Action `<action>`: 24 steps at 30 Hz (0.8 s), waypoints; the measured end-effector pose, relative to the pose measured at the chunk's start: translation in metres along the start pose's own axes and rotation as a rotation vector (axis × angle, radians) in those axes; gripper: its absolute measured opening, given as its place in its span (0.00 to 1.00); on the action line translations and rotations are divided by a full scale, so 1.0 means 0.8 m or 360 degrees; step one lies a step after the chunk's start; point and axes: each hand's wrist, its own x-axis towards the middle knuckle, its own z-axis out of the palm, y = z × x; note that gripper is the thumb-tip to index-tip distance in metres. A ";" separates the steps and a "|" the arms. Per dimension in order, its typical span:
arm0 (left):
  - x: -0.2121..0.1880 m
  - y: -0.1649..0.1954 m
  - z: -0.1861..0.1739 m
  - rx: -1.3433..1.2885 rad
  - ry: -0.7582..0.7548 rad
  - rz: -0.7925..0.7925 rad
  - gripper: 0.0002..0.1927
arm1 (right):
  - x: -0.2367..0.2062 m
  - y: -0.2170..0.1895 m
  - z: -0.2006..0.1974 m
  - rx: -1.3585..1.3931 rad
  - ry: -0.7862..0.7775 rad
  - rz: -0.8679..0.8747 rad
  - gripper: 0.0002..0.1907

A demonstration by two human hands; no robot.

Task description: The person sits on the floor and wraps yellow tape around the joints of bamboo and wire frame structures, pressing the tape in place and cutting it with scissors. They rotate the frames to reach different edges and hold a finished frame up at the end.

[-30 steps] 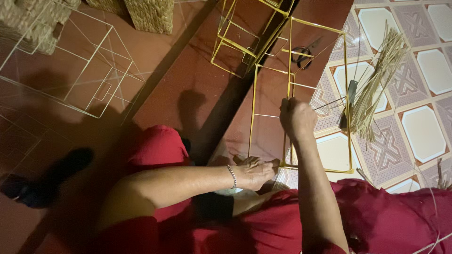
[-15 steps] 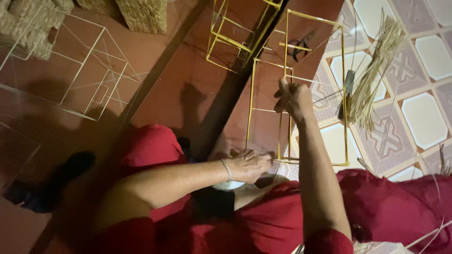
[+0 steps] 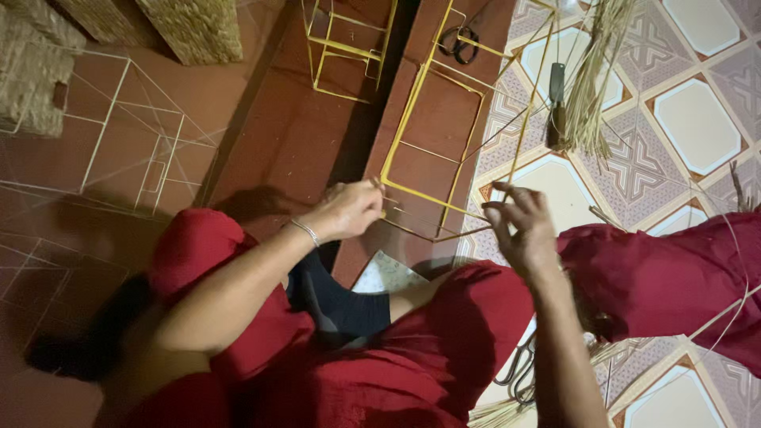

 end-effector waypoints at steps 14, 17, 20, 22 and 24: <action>-0.110 -0.016 -0.024 -0.0720 0.0316 -0.0046 0.05 | -0.015 -0.177 0.054 0.0572 -0.0083 0.0066 0.31; -0.104 -0.005 -0.035 -0.0689 0.0312 -0.0275 0.03 | -0.009 -0.168 0.056 0.0824 -0.0042 -0.0095 0.29; -0.101 -0.002 -0.051 -0.0752 0.0310 -0.0420 0.06 | -0.002 -0.115 0.061 0.0740 0.0011 0.0186 0.23; -0.111 0.008 -0.061 -0.0802 0.0177 -0.0208 0.05 | 0.017 -0.057 0.064 0.0496 0.0309 0.0375 0.09; -0.130 0.029 -0.063 -0.0951 -0.0042 -0.0121 0.05 | 0.045 0.022 0.050 0.0209 0.0594 0.0308 0.06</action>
